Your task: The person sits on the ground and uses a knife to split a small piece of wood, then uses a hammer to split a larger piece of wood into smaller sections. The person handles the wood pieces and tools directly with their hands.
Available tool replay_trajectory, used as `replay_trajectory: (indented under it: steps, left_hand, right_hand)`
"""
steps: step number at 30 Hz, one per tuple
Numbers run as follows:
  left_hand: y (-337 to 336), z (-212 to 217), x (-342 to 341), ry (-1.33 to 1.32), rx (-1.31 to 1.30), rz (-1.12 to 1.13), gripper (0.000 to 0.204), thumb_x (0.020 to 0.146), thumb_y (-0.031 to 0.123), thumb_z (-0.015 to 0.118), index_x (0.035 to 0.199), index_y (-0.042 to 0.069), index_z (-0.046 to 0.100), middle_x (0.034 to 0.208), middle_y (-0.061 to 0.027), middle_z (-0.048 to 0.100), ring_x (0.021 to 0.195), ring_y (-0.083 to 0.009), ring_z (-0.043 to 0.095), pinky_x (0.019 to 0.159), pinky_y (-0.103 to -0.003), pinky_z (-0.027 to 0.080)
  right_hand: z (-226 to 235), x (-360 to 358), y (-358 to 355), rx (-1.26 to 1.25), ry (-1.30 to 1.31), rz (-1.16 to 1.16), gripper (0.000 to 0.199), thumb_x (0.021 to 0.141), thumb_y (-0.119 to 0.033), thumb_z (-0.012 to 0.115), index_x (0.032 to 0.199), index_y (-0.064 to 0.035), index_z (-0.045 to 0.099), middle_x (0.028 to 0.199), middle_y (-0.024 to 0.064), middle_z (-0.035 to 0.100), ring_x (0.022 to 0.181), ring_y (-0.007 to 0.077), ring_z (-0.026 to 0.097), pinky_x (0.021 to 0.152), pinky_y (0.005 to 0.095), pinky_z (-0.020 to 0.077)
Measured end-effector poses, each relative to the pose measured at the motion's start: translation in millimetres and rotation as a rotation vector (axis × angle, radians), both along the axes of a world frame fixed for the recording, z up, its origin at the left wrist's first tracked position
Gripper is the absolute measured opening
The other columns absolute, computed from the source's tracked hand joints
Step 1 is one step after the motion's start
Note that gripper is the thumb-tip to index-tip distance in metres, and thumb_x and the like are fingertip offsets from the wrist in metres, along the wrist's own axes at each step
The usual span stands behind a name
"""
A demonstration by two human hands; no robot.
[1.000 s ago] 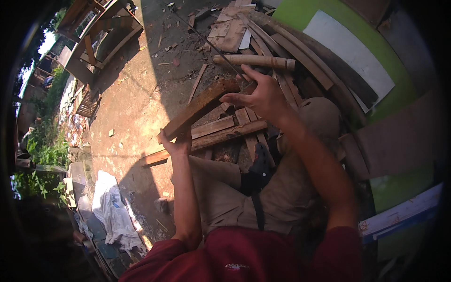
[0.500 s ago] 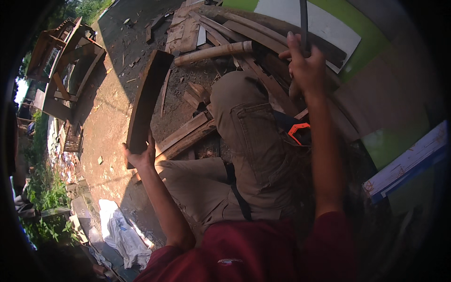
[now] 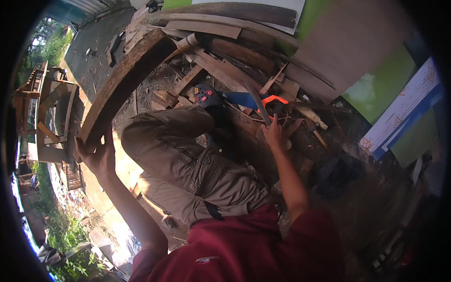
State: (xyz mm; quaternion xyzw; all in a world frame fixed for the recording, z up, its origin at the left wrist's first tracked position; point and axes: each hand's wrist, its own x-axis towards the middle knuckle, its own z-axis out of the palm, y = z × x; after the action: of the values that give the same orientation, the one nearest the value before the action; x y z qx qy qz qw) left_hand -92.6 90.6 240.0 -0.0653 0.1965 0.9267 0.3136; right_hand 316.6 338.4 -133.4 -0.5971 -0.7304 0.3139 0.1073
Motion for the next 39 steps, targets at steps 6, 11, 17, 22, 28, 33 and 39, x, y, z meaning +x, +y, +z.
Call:
replay_trajectory:
  steps: [6,11,17,22,28,33,39]
  left_hand:
    - [50,5,57,0.146,-0.03,-0.029,0.086,0.084,0.033,0.083,0.149,0.003,0.036,0.154,-0.0269,0.034,0.148,-0.0452,0.028,0.119,-0.073,0.019]
    - [60,5,76,0.187,-0.051,0.003,0.088,0.085,0.037,0.081,0.151,0.003,0.033,0.155,-0.0261,0.033,0.148,-0.0445,0.027,0.12,-0.072,0.018]
    - [41,23,60,0.265,-0.012,0.063,0.081,0.086,0.034,0.081,0.147,0.004,0.038,0.149,-0.0222,0.039,0.146,-0.0405,0.031,0.121,-0.068,0.022]
    - [39,63,61,0.549,0.017,0.053,0.065,0.096,0.037,0.068,0.148,0.008,0.04,0.149,-0.0207,0.04,0.142,-0.0391,0.037,0.119,-0.065,0.027]
    - [49,115,65,0.775,-0.029,0.166,0.063,0.101,0.044,0.058,0.149,0.006,0.043,0.151,-0.0265,0.043,0.144,-0.0427,0.037,0.118,-0.063,0.03]
    - [53,136,45,0.934,0.573,-0.382,0.064,0.103,0.043,0.052,0.151,0.003,0.038,0.153,-0.0338,0.036,0.145,-0.0475,0.033,0.121,-0.061,0.025]
    - [80,168,46,0.964,0.048,0.093,0.058,0.103,0.042,0.055,0.147,0.006,0.045,0.146,-0.0192,0.052,0.139,-0.0347,0.046,0.116,-0.057,0.034]
  right_hand:
    - [-3,41,-3,-0.019,-0.274,0.132,0.076,0.086,-0.028,0.078,0.145,0.0014,0.041,0.12,0.0239,0.064,0.113,0.0412,0.062,0.091,0.051,0.0504]
    - [11,41,0,0.208,-0.271,0.156,0.073,0.084,-0.028,0.079,0.141,-0.0002,0.044,0.127,0.0223,0.055,0.121,0.0392,0.054,0.106,0.0503,0.0412]
    - [139,-44,53,0.436,0.5,0.064,0.067,0.088,-0.033,0.078,0.136,0.0022,0.048,0.125,0.0213,0.055,0.117,0.0358,0.057,0.1,0.0469,0.0463]
    - [316,-95,62,0.308,1.042,0.208,0.066,0.088,-0.048,0.077,0.129,-0.0006,0.058,0.122,0.0168,0.064,0.113,0.0283,0.063,0.095,0.0416,0.0489]
    - [442,-112,49,0.496,1.036,0.734,0.082,0.078,-0.057,0.083,0.134,-0.0019,0.057,0.127,0.0173,0.063,0.119,0.027,0.061,0.102,0.0397,0.0468]
    - [483,-152,17,0.836,0.809,0.973,0.097,0.069,-0.057,0.088,0.141,-0.0039,0.051,0.127,0.0226,0.064,0.118,0.0322,0.065,0.101,0.0414,0.049]
    - [519,-209,30,0.505,0.664,1.223,0.067,0.078,-0.039,0.088,0.125,0.0015,0.062,0.106,0.0137,0.073,0.095,0.0181,0.07,0.089,0.0327,0.0536]
